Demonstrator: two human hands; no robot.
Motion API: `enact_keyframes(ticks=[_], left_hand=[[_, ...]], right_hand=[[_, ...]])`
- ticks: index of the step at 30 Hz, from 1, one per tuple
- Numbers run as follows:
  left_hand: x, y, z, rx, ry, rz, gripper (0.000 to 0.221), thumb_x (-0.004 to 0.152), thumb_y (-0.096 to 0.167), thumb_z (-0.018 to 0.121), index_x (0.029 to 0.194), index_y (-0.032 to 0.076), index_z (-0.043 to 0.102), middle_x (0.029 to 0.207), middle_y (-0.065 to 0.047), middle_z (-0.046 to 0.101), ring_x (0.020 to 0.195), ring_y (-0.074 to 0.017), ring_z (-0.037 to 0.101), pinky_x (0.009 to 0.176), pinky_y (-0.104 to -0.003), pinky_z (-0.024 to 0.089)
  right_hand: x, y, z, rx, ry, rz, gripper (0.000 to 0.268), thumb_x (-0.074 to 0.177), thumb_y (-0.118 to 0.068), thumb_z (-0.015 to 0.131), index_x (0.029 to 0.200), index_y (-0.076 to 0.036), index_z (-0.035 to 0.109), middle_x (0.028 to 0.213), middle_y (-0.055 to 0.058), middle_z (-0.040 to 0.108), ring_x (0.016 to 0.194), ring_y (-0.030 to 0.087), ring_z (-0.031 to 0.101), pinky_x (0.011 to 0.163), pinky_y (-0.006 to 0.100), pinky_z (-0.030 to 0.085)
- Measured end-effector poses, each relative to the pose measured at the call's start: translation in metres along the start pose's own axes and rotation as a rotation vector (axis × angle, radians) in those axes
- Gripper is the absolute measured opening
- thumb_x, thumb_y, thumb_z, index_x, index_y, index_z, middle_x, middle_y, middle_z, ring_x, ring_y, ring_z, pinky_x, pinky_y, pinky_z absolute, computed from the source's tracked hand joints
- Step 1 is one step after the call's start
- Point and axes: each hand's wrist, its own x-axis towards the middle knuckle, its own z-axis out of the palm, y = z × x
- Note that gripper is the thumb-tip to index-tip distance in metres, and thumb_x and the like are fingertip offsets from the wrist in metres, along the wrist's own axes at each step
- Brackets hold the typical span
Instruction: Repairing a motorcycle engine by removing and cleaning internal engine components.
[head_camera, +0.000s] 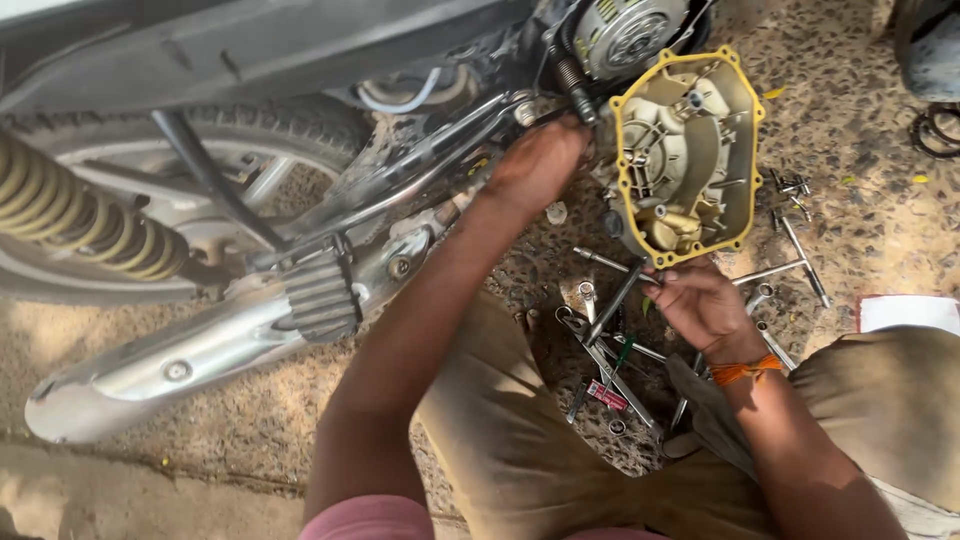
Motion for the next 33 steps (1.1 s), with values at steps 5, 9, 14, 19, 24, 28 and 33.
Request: enact_keyframes(ticks=[5, 9, 14, 19, 24, 28, 33], left_hand=[[0.0, 0.009, -0.026, 0.039, -0.169, -0.017, 0.031, 0.093, -0.007, 0.055, 0.118, 0.005, 0.069, 0.115, -0.019, 0.069, 0.104, -0.0308, 0.07, 0.094, -0.042, 0.056], [-0.001, 0.012, -0.04, -0.119, -0.261, -0.118, 0.019, 0.099, 0.005, 0.058, 0.113, 0.005, 0.07, 0.103, -0.016, 0.072, 0.09, -0.0237, 0.074, 0.084, -0.036, 0.061], [-0.013, 0.013, -0.035, -0.038, -0.29, -0.162, 0.021, 0.101, 0.001, 0.054, 0.117, 0.005, 0.068, 0.096, -0.015, 0.072, 0.079, -0.023, 0.074, 0.073, -0.037, 0.063], [-0.013, -0.005, -0.015, 0.074, -0.157, -0.074, 0.022, 0.096, -0.006, 0.054, 0.107, 0.002, 0.072, 0.097, -0.019, 0.074, 0.077, -0.0218, 0.073, 0.068, -0.036, 0.062], [-0.018, 0.006, -0.047, -0.174, -0.289, -0.247, 0.018, 0.101, 0.019, 0.058, 0.104, 0.009, 0.072, 0.086, -0.014, 0.073, 0.068, -0.0216, 0.069, 0.066, -0.04, 0.056], [-0.019, -0.003, -0.049, -0.259, -0.351, -0.307, 0.033, 0.106, 0.033, 0.054, 0.097, 0.007, 0.072, 0.073, -0.01, 0.066, 0.065, -0.0225, 0.062, 0.065, -0.043, 0.052], [-0.02, 0.005, -0.051, -0.198, -0.31, -0.3, 0.037, 0.104, 0.038, 0.055, 0.097, 0.006, 0.072, 0.072, -0.006, 0.067, 0.066, -0.0197, 0.064, 0.07, -0.043, 0.051]], right_hand=[[0.0, 0.011, -0.009, 0.026, 0.043, -0.033, 0.035, 0.09, 0.006, 0.066, 0.123, -0.003, 0.064, 0.112, 0.01, 0.074, 0.096, 0.019, 0.07, 0.079, 0.037, 0.055], [0.002, 0.008, -0.007, 0.067, 0.058, -0.054, 0.033, 0.092, 0.01, 0.066, 0.123, -0.001, 0.066, 0.115, 0.011, 0.074, 0.099, 0.018, 0.07, 0.077, 0.035, 0.054], [0.001, 0.01, -0.019, 0.058, 0.107, -0.052, 0.03, 0.092, 0.012, 0.064, 0.121, 0.002, 0.066, 0.115, 0.012, 0.074, 0.103, 0.02, 0.071, 0.085, 0.035, 0.056], [0.0, 0.011, -0.022, 0.091, 0.098, -0.061, 0.03, 0.094, 0.014, 0.063, 0.123, 0.004, 0.067, 0.116, 0.015, 0.074, 0.107, 0.023, 0.072, 0.09, 0.035, 0.057], [0.001, 0.007, -0.021, 0.13, 0.087, -0.076, 0.032, 0.093, 0.013, 0.061, 0.124, 0.007, 0.065, 0.121, 0.017, 0.072, 0.112, 0.025, 0.071, 0.097, 0.036, 0.058], [-0.001, 0.004, -0.011, 0.117, 0.096, -0.083, 0.038, 0.09, 0.013, 0.06, 0.127, 0.006, 0.063, 0.123, 0.017, 0.072, 0.113, 0.025, 0.071, 0.098, 0.037, 0.058], [-0.002, 0.008, -0.019, 0.102, 0.105, -0.075, 0.034, 0.092, 0.013, 0.06, 0.125, 0.007, 0.063, 0.122, 0.017, 0.071, 0.114, 0.026, 0.07, 0.101, 0.037, 0.057]])
